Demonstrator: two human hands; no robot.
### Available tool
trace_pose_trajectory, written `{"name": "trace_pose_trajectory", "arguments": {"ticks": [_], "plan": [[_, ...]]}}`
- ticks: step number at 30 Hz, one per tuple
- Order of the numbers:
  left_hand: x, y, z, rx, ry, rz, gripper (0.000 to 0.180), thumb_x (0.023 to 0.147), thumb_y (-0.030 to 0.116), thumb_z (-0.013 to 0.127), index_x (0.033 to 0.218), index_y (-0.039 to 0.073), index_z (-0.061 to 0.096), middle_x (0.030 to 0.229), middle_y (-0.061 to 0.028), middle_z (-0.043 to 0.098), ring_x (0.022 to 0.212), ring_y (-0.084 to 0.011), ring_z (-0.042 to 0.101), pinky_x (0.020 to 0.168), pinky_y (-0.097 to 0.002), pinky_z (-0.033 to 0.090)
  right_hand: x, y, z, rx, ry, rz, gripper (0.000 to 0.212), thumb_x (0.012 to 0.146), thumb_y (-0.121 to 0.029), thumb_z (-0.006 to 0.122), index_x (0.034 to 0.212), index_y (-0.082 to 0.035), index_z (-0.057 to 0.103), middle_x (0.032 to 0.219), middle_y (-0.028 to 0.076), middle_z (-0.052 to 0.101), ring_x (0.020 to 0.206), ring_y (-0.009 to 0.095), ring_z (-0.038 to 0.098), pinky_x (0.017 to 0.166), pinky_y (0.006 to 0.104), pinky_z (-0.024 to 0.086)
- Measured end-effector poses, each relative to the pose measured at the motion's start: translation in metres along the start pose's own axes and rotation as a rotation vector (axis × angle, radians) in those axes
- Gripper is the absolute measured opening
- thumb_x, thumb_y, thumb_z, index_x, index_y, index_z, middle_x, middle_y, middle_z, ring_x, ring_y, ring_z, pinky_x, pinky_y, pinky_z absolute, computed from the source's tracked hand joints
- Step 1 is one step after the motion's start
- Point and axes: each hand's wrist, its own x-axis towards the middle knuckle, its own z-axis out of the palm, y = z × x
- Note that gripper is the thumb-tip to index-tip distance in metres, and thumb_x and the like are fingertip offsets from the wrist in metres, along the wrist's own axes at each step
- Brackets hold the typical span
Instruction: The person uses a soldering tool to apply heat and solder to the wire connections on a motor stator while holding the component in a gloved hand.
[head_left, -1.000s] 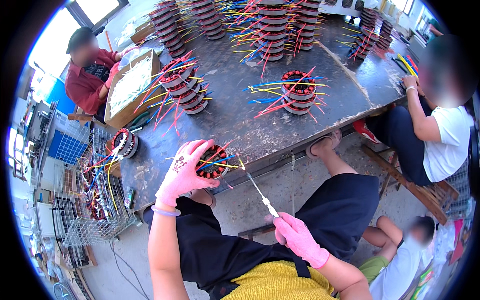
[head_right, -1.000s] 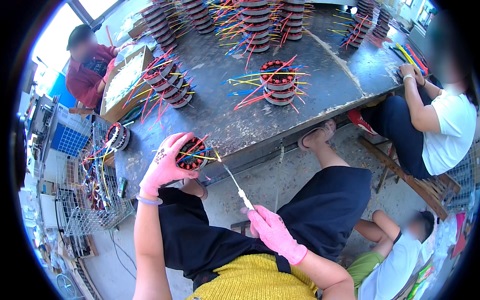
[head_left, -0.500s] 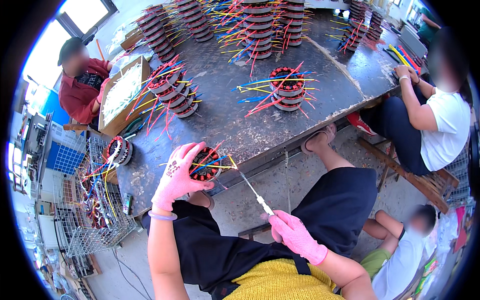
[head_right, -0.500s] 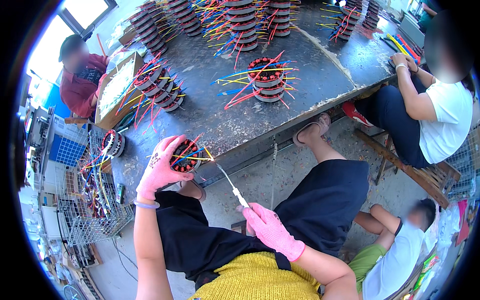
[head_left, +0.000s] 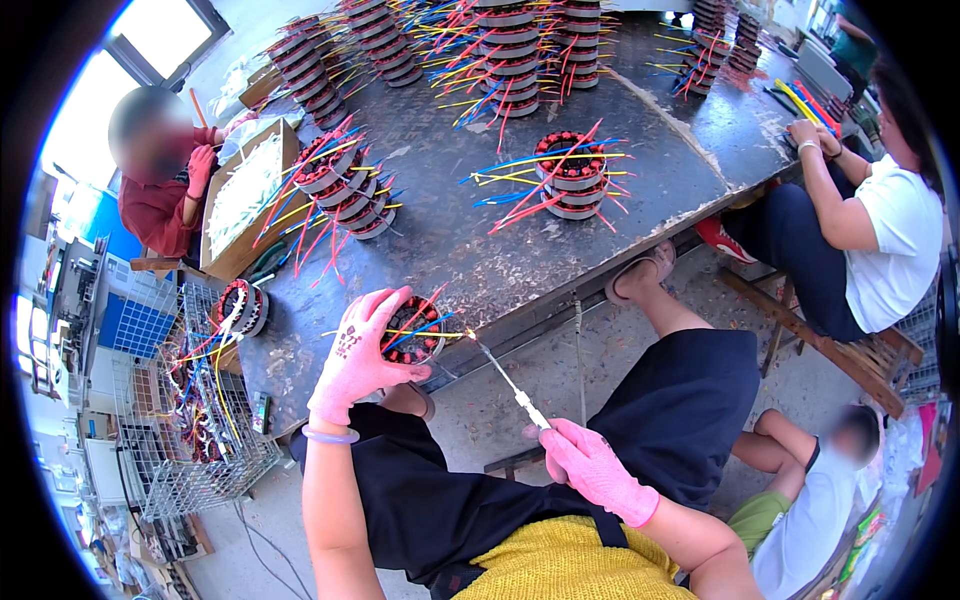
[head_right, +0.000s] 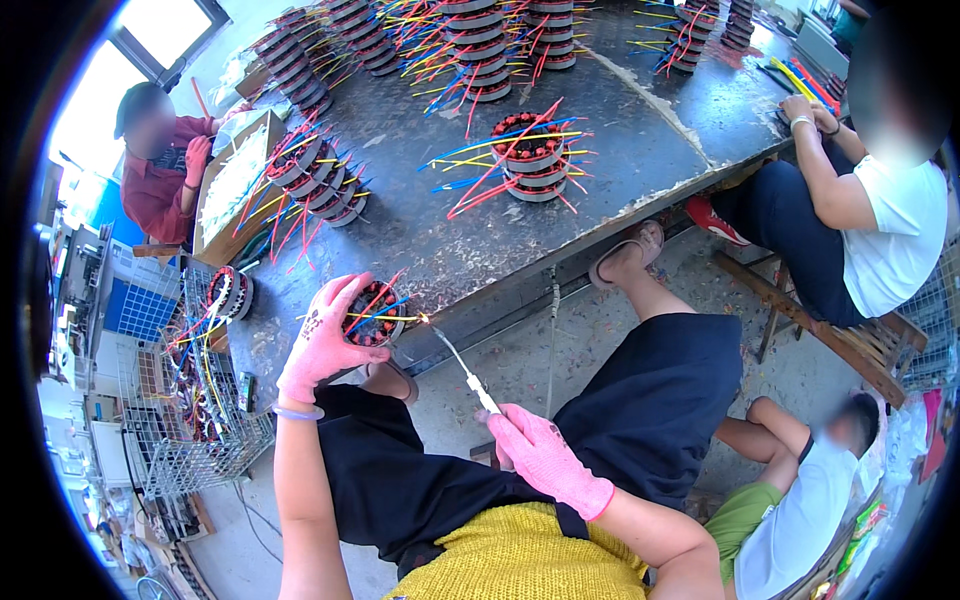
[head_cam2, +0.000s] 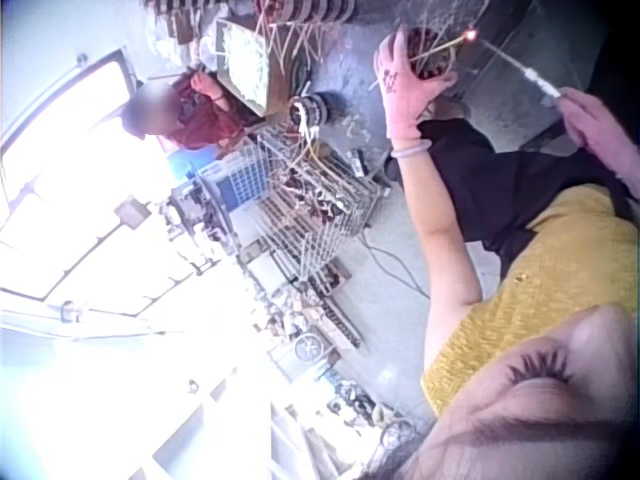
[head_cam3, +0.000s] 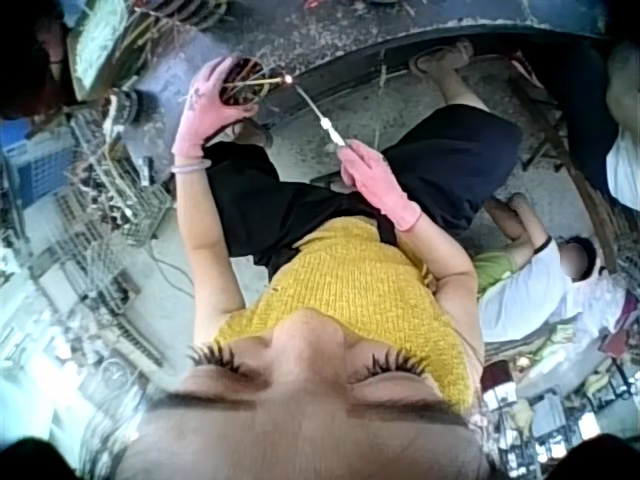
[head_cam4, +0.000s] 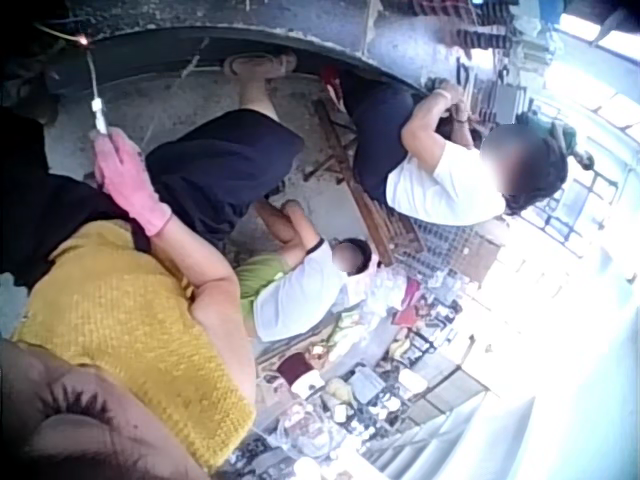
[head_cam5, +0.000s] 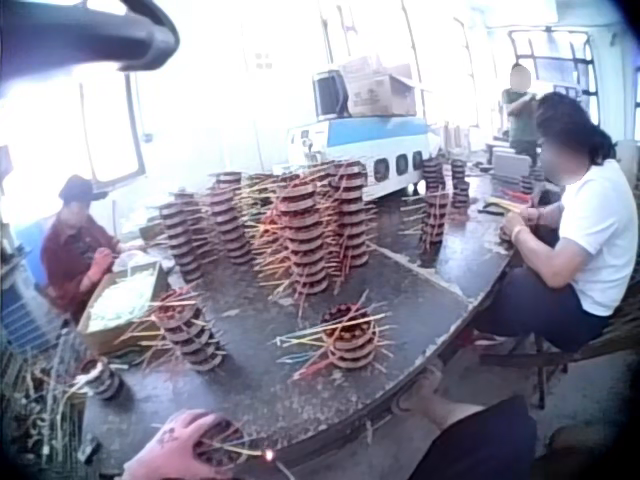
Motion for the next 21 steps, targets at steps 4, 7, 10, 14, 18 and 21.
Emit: {"name": "trace_pose_trajectory", "arguments": {"ticks": [4, 7, 10, 14, 18, 21], "plan": [[-0.0002, -0.0005, 0.0007, 0.011, 0.004, -0.005, 0.098, 0.052, 0.025, 0.090, 0.138, 0.004, 0.050, 0.134, -0.0161, 0.052, 0.127, -0.0361, 0.049, 0.109, -0.0432, 0.038, 0.0007, 0.0044, 0.0014, 0.039, 0.006, -0.013, 0.034, 0.103, -0.025, 0.046, 0.121, -0.001, 0.061, 0.068, 0.002, 0.052, 0.060, 0.009, 0.050, 0.059, 0.0263, 0.043], [-0.0004, -0.0006, 0.0005, 0.007, 0.001, -0.008, 0.098, 0.052, 0.025, 0.090, 0.139, 0.004, 0.050, 0.134, -0.0163, 0.051, 0.127, -0.0362, 0.048, 0.109, -0.0434, 0.037, 0.0018, 0.0081, 0.0015, 0.073, 0.007, -0.009, 0.034, 0.103, -0.025, 0.046, 0.121, -0.001, 0.061, 0.068, 0.002, 0.051, 0.060, 0.009, 0.050, 0.059, 0.0261, 0.042], [-0.0009, -0.0015, 0.0010, 0.003, 0.004, -0.006, 0.097, 0.053, 0.026, 0.090, 0.138, 0.005, 0.050, 0.134, -0.0166, 0.051, 0.127, -0.0365, 0.048, 0.109, -0.0439, 0.037, 0.0009, 0.0059, 0.0017, 0.062, 0.012, -0.009, 0.034, 0.103, -0.026, 0.046, 0.121, -0.002, 0.062, 0.067, 0.002, 0.051, 0.060, 0.009, 0.049, 0.059, 0.0262, 0.042], [-0.0011, -0.0018, 0.0017, -0.008, 0.011, -0.007, 0.096, 0.054, 0.029, 0.090, 0.138, 0.006, 0.050, 0.133, -0.0169, 0.051, 0.126, -0.0371, 0.048, 0.109, -0.0447, 0.037, 0.0006, 0.0050, 0.0008, 0.028, 0.009, -0.019, 0.034, 0.104, -0.027, 0.045, 0.121, -0.002, 0.062, 0.067, 0.001, 0.050, 0.060, 0.009, 0.048, 0.058, 0.0262, 0.041], [-0.0010, -0.0014, 0.0015, -0.006, 0.003, -0.014, 0.096, 0.054, 0.029, 0.090, 0.138, 0.006, 0.050, 0.134, -0.0170, 0.051, 0.126, -0.0372, 0.048, 0.109, -0.0447, 0.037, 0.0003, 0.0013, 0.0014, 0.014, 0.005, -0.021, 0.035, 0.104, -0.028, 0.045, 0.120, -0.002, 0.063, 0.067, 0.002, 0.050, 0.059, 0.008, 0.048, 0.058, 0.0262, 0.041], [-0.0012, -0.0020, 0.0020, -0.015, 0.011, -0.004, 0.096, 0.054, 0.029, 0.090, 0.138, 0.006, 0.050, 0.134, -0.0172, 0.051, 0.126, -0.0375, 0.048, 0.109, -0.0447, 0.037, 0.0008, 0.0028, 0.0015, 0.029, 0.005, -0.025, 0.035, 0.103, -0.028, 0.046, 0.120, -0.003, 0.063, 0.067, 0.001, 0.050, 0.060, 0.008, 0.048, 0.058, 0.0263, 0.041]]}}
